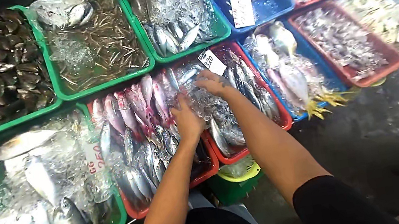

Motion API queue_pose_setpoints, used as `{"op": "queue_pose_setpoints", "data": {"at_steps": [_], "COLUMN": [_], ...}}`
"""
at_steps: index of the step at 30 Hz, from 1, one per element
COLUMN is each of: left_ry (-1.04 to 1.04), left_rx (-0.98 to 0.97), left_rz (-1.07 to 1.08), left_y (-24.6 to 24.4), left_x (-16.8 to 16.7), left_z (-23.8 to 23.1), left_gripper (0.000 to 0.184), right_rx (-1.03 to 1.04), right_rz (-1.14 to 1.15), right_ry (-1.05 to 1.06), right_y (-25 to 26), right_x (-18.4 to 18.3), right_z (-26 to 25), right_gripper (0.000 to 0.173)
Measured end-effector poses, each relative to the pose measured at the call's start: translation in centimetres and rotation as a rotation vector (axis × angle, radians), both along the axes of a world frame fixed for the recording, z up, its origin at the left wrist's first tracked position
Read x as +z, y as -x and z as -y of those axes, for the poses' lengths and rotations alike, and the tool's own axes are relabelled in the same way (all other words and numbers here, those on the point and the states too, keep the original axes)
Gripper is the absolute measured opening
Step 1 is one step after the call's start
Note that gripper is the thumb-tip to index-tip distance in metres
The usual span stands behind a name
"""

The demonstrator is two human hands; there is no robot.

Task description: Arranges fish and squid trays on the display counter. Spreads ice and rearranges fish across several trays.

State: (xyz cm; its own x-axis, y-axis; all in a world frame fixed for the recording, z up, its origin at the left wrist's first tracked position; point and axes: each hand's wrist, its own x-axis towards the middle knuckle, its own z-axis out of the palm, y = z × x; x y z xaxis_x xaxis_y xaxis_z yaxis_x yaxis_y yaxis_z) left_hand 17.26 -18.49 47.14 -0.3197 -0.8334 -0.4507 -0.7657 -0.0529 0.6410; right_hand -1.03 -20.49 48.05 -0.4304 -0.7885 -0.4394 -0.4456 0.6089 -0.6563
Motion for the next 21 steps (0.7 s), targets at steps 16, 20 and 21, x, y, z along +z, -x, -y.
{"op": "queue_pose_setpoints", "data": {"at_steps": [16, 20, 21], "left_ry": [0.019, 0.112, 0.125], "left_rx": [-0.245, -0.309, -0.334], "left_rz": [-0.450, -0.589, -0.625], "left_y": [2.9, 3.4, 3.5], "left_x": [0.3, 4.1, 5.3], "left_z": [3.5, 1.6, 0.5], "left_gripper": [0.103, 0.097, 0.093], "right_rx": [-0.125, -0.011, 0.012], "right_rz": [0.825, 0.861, 0.840], "right_ry": [0.181, 0.349, 0.394], "right_y": [2.8, 4.0, 4.3], "right_x": [0.2, 3.3, 4.3], "right_z": [-3.7, -6.1, -7.4], "right_gripper": [0.036, 0.042, 0.043]}}
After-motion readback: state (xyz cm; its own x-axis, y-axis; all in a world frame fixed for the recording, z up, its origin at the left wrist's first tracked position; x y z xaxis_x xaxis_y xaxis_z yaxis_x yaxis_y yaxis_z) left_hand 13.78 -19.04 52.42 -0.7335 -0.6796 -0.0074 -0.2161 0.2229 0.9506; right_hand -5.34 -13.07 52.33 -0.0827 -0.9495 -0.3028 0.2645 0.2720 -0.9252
